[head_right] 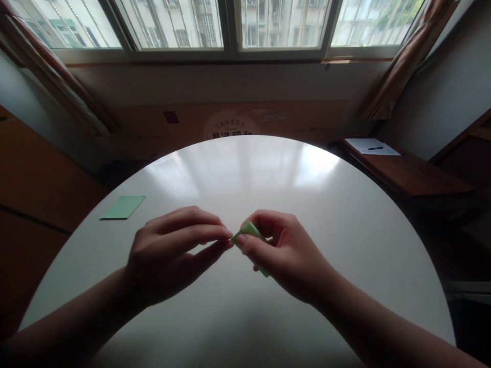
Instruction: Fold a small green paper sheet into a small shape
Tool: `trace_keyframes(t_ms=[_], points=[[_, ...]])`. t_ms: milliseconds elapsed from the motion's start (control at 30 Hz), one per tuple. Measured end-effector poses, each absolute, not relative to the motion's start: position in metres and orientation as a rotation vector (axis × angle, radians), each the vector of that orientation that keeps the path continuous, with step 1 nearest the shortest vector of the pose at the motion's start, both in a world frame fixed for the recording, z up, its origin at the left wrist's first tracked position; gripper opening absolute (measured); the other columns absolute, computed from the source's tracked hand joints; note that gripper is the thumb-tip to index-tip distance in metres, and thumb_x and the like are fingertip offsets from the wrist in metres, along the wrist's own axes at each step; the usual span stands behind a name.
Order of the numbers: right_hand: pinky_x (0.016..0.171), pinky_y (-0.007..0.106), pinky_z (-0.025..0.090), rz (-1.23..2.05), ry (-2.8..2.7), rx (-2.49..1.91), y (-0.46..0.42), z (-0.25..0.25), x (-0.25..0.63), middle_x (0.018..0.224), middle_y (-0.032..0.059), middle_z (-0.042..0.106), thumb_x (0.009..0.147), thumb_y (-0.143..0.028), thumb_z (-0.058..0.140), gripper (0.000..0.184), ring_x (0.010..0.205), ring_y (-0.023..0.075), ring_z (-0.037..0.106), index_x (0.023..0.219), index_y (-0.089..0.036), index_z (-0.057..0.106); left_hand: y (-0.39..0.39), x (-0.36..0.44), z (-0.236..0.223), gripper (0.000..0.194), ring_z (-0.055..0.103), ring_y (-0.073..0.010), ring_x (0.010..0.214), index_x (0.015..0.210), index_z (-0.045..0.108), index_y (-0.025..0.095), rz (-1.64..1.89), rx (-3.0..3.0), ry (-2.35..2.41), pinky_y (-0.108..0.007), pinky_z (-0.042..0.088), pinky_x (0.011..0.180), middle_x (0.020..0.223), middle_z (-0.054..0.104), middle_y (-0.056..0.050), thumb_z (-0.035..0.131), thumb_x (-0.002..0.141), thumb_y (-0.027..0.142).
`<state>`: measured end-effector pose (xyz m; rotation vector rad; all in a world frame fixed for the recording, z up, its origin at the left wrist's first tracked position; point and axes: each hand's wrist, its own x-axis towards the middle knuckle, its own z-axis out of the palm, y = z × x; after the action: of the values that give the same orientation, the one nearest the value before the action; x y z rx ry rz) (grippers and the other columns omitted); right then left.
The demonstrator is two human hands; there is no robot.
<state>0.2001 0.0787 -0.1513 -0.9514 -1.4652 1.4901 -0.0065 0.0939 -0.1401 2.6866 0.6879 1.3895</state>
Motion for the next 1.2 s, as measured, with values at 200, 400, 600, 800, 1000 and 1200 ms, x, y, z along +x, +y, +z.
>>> trace_keyframes(t_ms=[200,400,600,800,1000,1200], points=[[0.051,0.018,0.052,1.494,-1.458,-0.936,0.0785,-0.1503,0.2,0.068,-0.0025,0.058,0.087,-0.025,0.069,0.015,0.058,0.009,0.055,0.077,-0.016,0.065,0.0936,-0.0062,-0.1405,0.008,0.067,-0.0149,0.073,0.087,0.074,0.013,1.396,2.675,0.703,-0.025,0.055,0.066,0.085,0.072,-0.007,0.077,0.081,0.01],[0.051,0.017,0.053,1.495,-1.458,-0.929,0.0792,-0.1505,0.2003,0.069,-0.0021,0.059,0.087,-0.025,0.069,0.015,0.059,0.0089,0.055,0.077,-0.015,0.065,0.093,-0.0056,-0.1394,0.008,0.068,-0.0147,0.073,0.088,0.074,0.014,1.388,2.672,0.709,-0.025,0.056,0.066,0.085,0.072,-0.007,0.076,0.081,0.01],[0.051,0.018,0.053,1.491,-1.461,-0.932,0.0789,-0.1504,0.2001,0.069,-0.0018,0.059,0.087,-0.025,0.07,0.013,0.058,0.0093,0.055,0.078,-0.015,0.065,0.0914,-0.0054,-0.1384,0.006,0.068,-0.0147,0.072,0.088,0.073,0.016,1.376,2.665,0.738,-0.025,0.057,0.065,0.085,0.072,-0.006,0.074,0.083,0.012],[0.051,0.019,0.053,1.503,-1.455,-0.943,0.0792,-0.1502,0.1998,0.069,-0.0016,0.058,0.084,-0.024,0.072,0.012,0.058,0.0101,0.055,0.078,-0.016,0.065,0.0906,-0.0052,-0.1378,0.007,0.067,-0.0144,0.072,0.089,0.073,0.018,1.37,2.668,0.74,-0.026,0.057,0.066,0.085,0.072,-0.005,0.072,0.085,0.012],[0.051,0.018,0.053,1.498,-1.456,-0.946,0.0793,-0.1495,0.1988,0.07,-0.0019,0.059,0.084,-0.023,0.072,0.012,0.059,0.0097,0.056,0.077,-0.016,0.065,0.0907,-0.0056,-0.1385,0.006,0.067,-0.0143,0.072,0.089,0.072,0.018,1.372,2.675,0.751,-0.025,0.057,0.065,0.085,0.072,-0.005,0.072,0.086,0.013],[0.05,0.017,0.052,1.483,-1.462,-0.951,0.0788,-0.1485,0.1981,0.068,-0.0023,0.058,0.084,-0.024,0.071,0.013,0.058,0.009,0.055,0.076,-0.016,0.065,0.0914,-0.0059,-0.1392,0.009,0.067,-0.0141,0.072,0.089,0.073,0.018,1.387,2.673,0.733,-0.025,0.057,0.066,0.086,0.072,-0.005,0.073,0.084,0.011]])
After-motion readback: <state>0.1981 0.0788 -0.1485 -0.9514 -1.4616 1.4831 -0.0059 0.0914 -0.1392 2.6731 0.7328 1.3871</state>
